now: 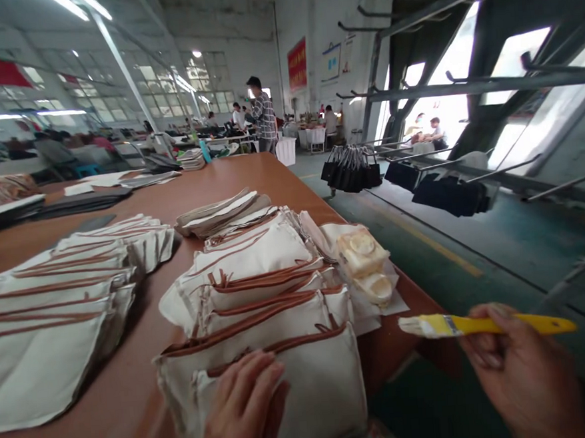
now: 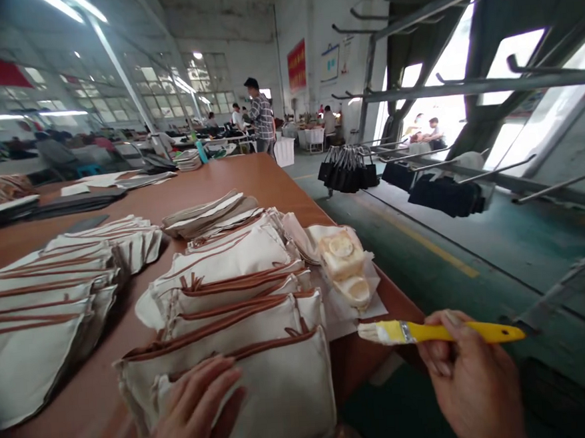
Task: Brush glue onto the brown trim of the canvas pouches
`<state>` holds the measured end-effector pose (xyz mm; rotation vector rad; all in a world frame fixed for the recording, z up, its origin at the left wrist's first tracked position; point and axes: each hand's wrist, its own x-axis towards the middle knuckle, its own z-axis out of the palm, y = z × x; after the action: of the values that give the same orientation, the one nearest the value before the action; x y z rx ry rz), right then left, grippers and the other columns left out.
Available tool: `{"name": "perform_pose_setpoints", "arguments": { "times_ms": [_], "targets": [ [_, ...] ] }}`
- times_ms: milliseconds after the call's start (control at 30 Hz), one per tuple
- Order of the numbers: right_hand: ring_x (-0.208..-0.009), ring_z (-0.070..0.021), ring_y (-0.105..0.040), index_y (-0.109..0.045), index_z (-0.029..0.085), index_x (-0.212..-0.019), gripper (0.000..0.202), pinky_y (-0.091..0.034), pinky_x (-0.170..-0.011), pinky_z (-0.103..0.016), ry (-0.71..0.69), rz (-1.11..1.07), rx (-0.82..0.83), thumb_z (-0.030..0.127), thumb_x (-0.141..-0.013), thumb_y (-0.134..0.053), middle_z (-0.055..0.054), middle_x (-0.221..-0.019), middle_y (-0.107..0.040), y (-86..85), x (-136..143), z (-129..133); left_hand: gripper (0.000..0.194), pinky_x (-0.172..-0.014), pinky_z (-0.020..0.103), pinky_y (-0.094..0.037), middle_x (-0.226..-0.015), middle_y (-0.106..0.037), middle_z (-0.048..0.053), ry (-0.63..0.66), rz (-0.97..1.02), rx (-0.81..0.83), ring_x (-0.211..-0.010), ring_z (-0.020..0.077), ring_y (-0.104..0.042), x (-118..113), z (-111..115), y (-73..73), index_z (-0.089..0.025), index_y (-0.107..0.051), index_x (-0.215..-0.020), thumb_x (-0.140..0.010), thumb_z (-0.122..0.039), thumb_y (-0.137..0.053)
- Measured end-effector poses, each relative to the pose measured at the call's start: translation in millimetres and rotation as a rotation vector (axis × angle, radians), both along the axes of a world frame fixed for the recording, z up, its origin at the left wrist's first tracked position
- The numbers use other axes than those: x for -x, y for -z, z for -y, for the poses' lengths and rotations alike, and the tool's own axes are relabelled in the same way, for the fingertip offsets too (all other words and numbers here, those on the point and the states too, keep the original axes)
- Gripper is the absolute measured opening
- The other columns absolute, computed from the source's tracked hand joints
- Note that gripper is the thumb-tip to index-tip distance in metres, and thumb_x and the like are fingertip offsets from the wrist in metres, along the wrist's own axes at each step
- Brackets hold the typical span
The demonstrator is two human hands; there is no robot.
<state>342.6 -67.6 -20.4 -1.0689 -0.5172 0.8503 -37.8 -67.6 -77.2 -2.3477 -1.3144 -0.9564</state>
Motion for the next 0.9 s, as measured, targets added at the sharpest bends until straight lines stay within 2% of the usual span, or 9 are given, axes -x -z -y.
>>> {"name": "perform_pose_setpoints", "arguments": {
  "times_ms": [100, 167, 233, 333, 400, 533, 700, 800, 900],
  "targets": [
    [-0.05, -0.0109, -0.033, -0.062, 0.019, -0.076, 0.027, -0.04, -0.045, -0.019, 0.045, 0.025, 0.006, 0.039, -0.092, -0.069, 0.003, -0.06, -0.036, 5.3, -17, 12, 0.017, -0.09, 0.037, -0.05, -0.109, -0.072, 0.006, 0.05, -0.083, 0.041, -0.102, 0.0231, -0.065, -65, -24, -9.5, -0.025, -0.066, -0.112, -0.095, -0.024, -0.063],
    [-0.051, -0.0114, -0.035, -0.062, 0.019, -0.076, 0.028, -0.042, -0.046, -0.02, 0.077, 0.04, 0.032, 0.041, -0.091, -0.07, 0.003, -0.061, -0.036, 8.2, -28, 22, 0.019, -0.087, 0.039, -0.048, -0.106, -0.072, 0.006, 0.002, -0.168, 0.121, -0.097, 0.024, -0.064, -88, -36, -9.9, -0.024, -0.067, -0.111, -0.092, -0.025, -0.068],
    [-0.051, -0.0122, -0.036, -0.063, 0.02, -0.075, 0.029, -0.043, -0.046, -0.022, 0.096, 0.05, 0.056, 0.043, -0.09, -0.072, 0.003, -0.06, -0.037, 11.2, -38, 29, 0.02, -0.084, 0.039, -0.046, -0.101, -0.071, 0.005, -0.046, -0.245, 0.214, -0.092, 0.0244, -0.063, -98, -45, -6.7, -0.023, -0.068, -0.108, -0.088, -0.025, -0.073],
    [-0.052, -0.0136, -0.037, -0.065, 0.02, -0.077, 0.027, -0.045, -0.047, -0.024, 0.103, 0.045, 0.075, 0.044, -0.089, -0.073, 0.002, -0.06, -0.038, 16.7, -46, 34, 0.016, -0.077, 0.037, -0.044, -0.09, -0.068, 0.002, -0.094, -0.28, 0.293, -0.085, 0.0238, -0.061, -102, -48, -1.7, -0.024, -0.068, -0.101, -0.086, -0.023, -0.075],
    [-0.053, -0.0135, -0.037, -0.065, 0.021, -0.076, 0.026, -0.045, -0.048, -0.023, 0.101, 0.027, 0.082, 0.043, -0.088, -0.073, 0.002, -0.06, -0.038, 19.7, -47, 33, 0.005, -0.072, 0.035, -0.042, -0.083, -0.066, 0.002, -0.072, -0.263, 0.271, -0.079, 0.022, -0.06, -101, -43, -1.1, -0.023, -0.067, -0.093, -0.089, -0.021, -0.07],
    [-0.053, -0.0119, -0.035, -0.065, 0.02, -0.076, 0.026, -0.045, -0.049, -0.019, 0.097, -0.017, 0.094, 0.043, -0.086, -0.073, 0.002, -0.06, -0.038, 19.8, -45, 30, 0.008, -0.068, 0.031, -0.042, -0.077, -0.064, 0.001, 0.095, -0.135, 0.081, -0.069, 0.0168, -0.056, -86, -14, -4.6, -0.022, -0.064, -0.093, -0.096, -0.016, -0.06],
    [-0.055, -0.0116, -0.036, -0.063, 0.019, -0.074, 0.029, -0.043, -0.049, -0.016, 0.072, -0.02, 0.09, 0.042, -0.088, -0.072, 0.002, -0.062, -0.038, 15.3, -41, 31, 0.011, -0.066, 0.026, -0.045, -0.079, -0.064, 0.002, 0.1, 0.016, 0.027, -0.068, 0.0141, -0.057, -65, 20, -8.1, -0.022, -0.063, -0.099, -0.093, -0.013, -0.062],
    [-0.053, -0.0106, -0.035, -0.062, 0.018, -0.074, 0.027, -0.039, -0.046, -0.016, 0.041, -0.017, 0.053, 0.039, -0.089, -0.072, 0.003, -0.062, -0.038, 16.0, -38, 29, 0.007, -0.069, 0.027, -0.047, -0.083, -0.064, 0.003, 0.041, 0.002, 0.013, -0.073, 0.0152, -0.058, -70, 18, -10.6, -0.023, -0.065, -0.093, -0.095, -0.018, -0.061],
    [-0.051, -0.0098, -0.036, -0.065, 0.017, -0.078, 0.025, -0.036, -0.046, -0.017, 0.046, 0.051, -0.012, 0.038, -0.091, -0.071, 0.003, -0.06, -0.041, 22.0, -37, 19, 0.012, -0.081, 0.033, -0.049, -0.105, -0.067, 0.007, -0.036, -0.021, 0.106, -0.092, 0.0205, -0.061, -82, -1, -12.5, -0.023, -0.064, -0.086, -0.095, -0.019, -0.056]
  ]
}}
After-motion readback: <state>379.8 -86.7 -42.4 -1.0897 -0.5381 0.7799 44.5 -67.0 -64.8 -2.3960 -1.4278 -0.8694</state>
